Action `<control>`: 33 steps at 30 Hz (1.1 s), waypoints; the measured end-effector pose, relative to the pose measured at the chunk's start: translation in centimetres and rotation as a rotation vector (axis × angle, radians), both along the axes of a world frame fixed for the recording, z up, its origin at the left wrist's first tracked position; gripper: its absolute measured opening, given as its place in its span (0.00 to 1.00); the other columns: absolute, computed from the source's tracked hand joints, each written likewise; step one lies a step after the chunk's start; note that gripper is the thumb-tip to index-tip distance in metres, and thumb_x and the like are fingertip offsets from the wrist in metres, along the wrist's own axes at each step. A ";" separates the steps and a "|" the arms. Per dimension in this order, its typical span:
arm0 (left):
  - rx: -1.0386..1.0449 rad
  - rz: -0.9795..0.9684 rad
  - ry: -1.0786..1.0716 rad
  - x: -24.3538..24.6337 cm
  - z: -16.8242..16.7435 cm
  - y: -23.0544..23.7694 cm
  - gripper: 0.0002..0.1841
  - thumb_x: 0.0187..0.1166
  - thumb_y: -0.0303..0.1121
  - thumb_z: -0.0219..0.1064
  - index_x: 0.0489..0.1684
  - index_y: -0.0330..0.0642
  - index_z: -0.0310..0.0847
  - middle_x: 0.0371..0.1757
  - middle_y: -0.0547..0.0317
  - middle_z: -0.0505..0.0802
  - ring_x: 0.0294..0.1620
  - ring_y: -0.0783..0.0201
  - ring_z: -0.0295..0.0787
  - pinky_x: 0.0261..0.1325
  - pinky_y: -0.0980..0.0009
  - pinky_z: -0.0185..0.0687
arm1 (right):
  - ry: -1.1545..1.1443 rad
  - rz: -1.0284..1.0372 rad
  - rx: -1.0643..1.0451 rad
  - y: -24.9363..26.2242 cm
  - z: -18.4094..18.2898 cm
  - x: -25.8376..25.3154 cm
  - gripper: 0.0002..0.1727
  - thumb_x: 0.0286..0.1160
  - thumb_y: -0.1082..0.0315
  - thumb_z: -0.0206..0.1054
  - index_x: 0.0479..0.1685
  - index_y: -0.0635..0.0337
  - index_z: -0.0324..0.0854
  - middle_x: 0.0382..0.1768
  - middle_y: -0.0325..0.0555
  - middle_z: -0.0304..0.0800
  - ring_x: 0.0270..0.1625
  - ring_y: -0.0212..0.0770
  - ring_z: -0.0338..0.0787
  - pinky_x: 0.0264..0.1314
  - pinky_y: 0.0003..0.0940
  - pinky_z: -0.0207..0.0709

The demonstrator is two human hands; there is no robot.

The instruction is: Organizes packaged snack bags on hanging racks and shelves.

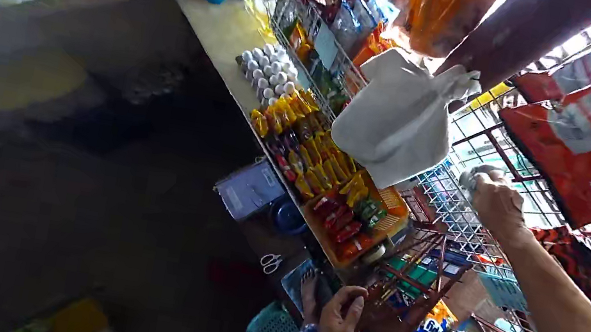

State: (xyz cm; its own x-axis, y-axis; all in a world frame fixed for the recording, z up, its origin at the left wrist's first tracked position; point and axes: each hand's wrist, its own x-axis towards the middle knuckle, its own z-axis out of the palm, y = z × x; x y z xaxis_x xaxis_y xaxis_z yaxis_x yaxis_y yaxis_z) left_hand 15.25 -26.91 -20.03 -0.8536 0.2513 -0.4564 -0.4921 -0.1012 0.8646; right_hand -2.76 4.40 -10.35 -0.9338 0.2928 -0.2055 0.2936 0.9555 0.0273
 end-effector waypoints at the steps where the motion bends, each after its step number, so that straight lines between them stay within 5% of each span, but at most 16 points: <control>1: -0.009 0.022 -0.016 0.2 -0.4 -0.6 0.13 0.82 0.25 0.56 0.54 0.30 0.84 0.51 0.56 0.93 0.52 0.76 0.88 0.61 0.76 0.82 | 0.108 0.034 0.018 -0.2 0.5 -0.1 0.18 0.82 0.76 0.61 0.67 0.76 0.80 0.68 0.79 0.79 0.68 0.78 0.82 0.68 0.72 0.74; 7: -0.111 0.125 -0.034 0.6 -1.9 -3.5 0.13 0.81 0.25 0.55 0.53 0.28 0.83 0.49 0.55 0.93 0.50 0.76 0.88 0.58 0.77 0.83 | 0.240 0.041 0.183 1.2 -2.7 -4.9 0.27 0.80 0.85 0.55 0.81 0.78 0.64 0.80 0.77 0.66 0.80 0.76 0.71 0.74 0.69 0.71; 11: -0.146 0.172 -0.013 0.0 -1.8 -4.2 0.13 0.82 0.26 0.55 0.52 0.28 0.84 0.48 0.58 0.93 0.49 0.81 0.87 0.56 0.82 0.81 | 0.221 0.016 0.211 1.5 -3.1 -5.3 0.30 0.80 0.85 0.56 0.84 0.76 0.62 0.81 0.77 0.65 0.75 0.79 0.76 0.61 0.72 0.77; 19: -0.132 0.213 -0.037 0.8 -2.6 -4.8 0.13 0.81 0.25 0.55 0.52 0.27 0.83 0.47 0.58 0.93 0.49 0.80 0.88 0.57 0.82 0.81 | -0.169 -0.047 0.423 1.8 -0.5 -1.8 0.25 0.82 0.85 0.53 0.76 0.90 0.58 0.66 0.85 0.74 0.66 0.79 0.82 0.64 0.66 0.78; 26: -0.148 0.211 -0.033 1.4 -3.1 -5.2 0.14 0.82 0.27 0.56 0.54 0.28 0.83 0.48 0.57 0.93 0.49 0.80 0.87 0.57 0.82 0.80 | -0.217 0.077 0.357 3.8 -0.5 -1.8 0.18 0.79 0.84 0.60 0.66 0.82 0.74 0.61 0.84 0.78 0.60 0.81 0.84 0.56 0.71 0.79; 29: -0.159 0.236 -0.030 1.8 -3.6 -5.7 0.14 0.82 0.27 0.55 0.53 0.28 0.84 0.47 0.58 0.93 0.47 0.82 0.87 0.54 0.84 0.80 | -0.254 0.067 0.294 3.1 -1.0 1.4 0.19 0.82 0.80 0.57 0.71 0.73 0.77 0.62 0.81 0.81 0.61 0.81 0.84 0.58 0.74 0.76; 33: -0.193 0.249 -0.050 2.4 -4.3 -6.2 0.13 0.81 0.26 0.56 0.51 0.26 0.83 0.46 0.58 0.93 0.45 0.83 0.87 0.54 0.84 0.81 | 0.218 0.111 0.243 1.5 2.4 3.4 0.20 0.81 0.77 0.61 0.70 0.72 0.80 0.60 0.81 0.82 0.56 0.81 0.86 0.53 0.75 0.78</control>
